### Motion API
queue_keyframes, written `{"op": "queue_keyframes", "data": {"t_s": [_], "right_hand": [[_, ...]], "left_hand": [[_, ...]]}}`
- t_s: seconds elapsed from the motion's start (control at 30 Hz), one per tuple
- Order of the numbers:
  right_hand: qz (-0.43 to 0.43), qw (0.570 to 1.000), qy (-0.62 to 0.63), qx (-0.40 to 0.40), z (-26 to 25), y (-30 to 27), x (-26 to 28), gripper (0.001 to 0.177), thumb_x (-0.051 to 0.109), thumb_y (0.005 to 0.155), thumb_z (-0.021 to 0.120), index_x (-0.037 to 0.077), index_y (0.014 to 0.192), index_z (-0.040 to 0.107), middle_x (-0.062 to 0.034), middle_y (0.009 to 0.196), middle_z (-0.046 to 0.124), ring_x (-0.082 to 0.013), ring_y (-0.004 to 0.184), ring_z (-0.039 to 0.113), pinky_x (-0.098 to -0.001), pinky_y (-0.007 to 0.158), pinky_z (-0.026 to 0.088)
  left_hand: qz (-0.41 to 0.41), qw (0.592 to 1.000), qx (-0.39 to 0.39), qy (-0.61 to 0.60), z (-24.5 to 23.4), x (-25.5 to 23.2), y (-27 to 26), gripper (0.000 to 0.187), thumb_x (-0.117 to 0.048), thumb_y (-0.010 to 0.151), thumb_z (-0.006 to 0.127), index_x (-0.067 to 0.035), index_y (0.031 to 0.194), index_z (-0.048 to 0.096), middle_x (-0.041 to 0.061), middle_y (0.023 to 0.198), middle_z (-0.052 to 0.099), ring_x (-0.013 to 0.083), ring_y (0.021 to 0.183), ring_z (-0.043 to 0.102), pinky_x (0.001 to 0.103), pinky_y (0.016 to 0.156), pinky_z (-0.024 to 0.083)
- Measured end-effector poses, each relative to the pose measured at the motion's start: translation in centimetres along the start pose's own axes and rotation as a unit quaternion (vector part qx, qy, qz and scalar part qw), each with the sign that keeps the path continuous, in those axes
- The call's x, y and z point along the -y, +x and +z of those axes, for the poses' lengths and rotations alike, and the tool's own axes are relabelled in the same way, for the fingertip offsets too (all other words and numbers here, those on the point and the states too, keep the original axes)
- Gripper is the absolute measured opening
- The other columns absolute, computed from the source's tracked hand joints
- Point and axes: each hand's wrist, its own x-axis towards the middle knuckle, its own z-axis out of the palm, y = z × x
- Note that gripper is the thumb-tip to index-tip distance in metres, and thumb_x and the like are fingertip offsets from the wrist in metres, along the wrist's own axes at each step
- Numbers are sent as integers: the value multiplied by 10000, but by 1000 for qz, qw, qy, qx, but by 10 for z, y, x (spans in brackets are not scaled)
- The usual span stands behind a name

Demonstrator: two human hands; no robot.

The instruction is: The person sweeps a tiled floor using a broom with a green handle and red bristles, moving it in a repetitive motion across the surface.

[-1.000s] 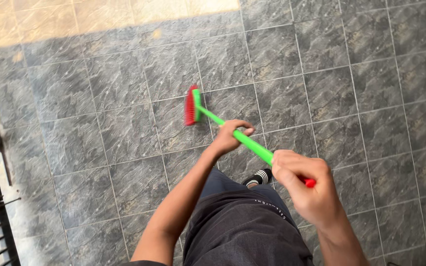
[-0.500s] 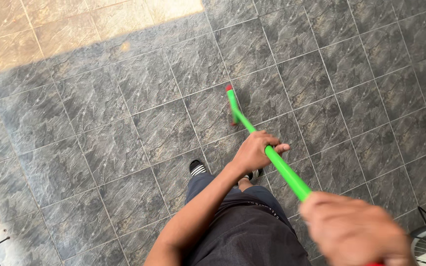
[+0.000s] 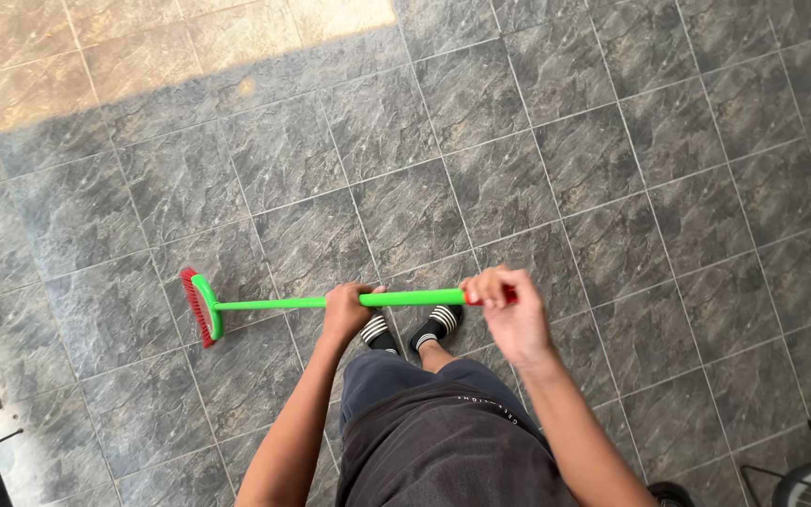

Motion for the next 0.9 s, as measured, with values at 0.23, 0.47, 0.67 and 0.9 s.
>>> {"op": "queue_keyframes", "data": {"t_s": [0.23,0.47,0.67,0.9], "right_hand": [[-10,986,-148,79,-21,-9,22,399,96,970,450,105,571,449,-38,575,424,-185,626,470,-424,887,514],[-171,951,-243,82,-51,-64,164,401,103,967,447,115,568,402,-4,560,420,-116,568,380,-341,624,400],[-208,841,-493,83,7,-67,148,285,85,835,632,8,594,502,-88,577,513,-239,581,565,-387,603,465],[-207,829,-494,162,13,-50,154,313,166,852,698,34,639,509,-73,620,508,-238,643,538,-368,684,457]], "left_hand": [[-57,993,67,-83,56,-13,17,320,-390,905,759,-74,946,794,180,918,733,369,850,706,444,770,538],[112,954,139,-239,113,-198,37,271,-337,916,750,-67,916,779,143,832,722,294,800,702,405,743,532],[237,893,183,-335,185,-216,71,218,-299,996,687,-98,945,753,96,921,713,256,908,687,391,835,538],[323,897,116,-279,177,-239,95,229,-299,975,710,-74,930,715,107,901,683,304,900,658,410,825,526]]}}
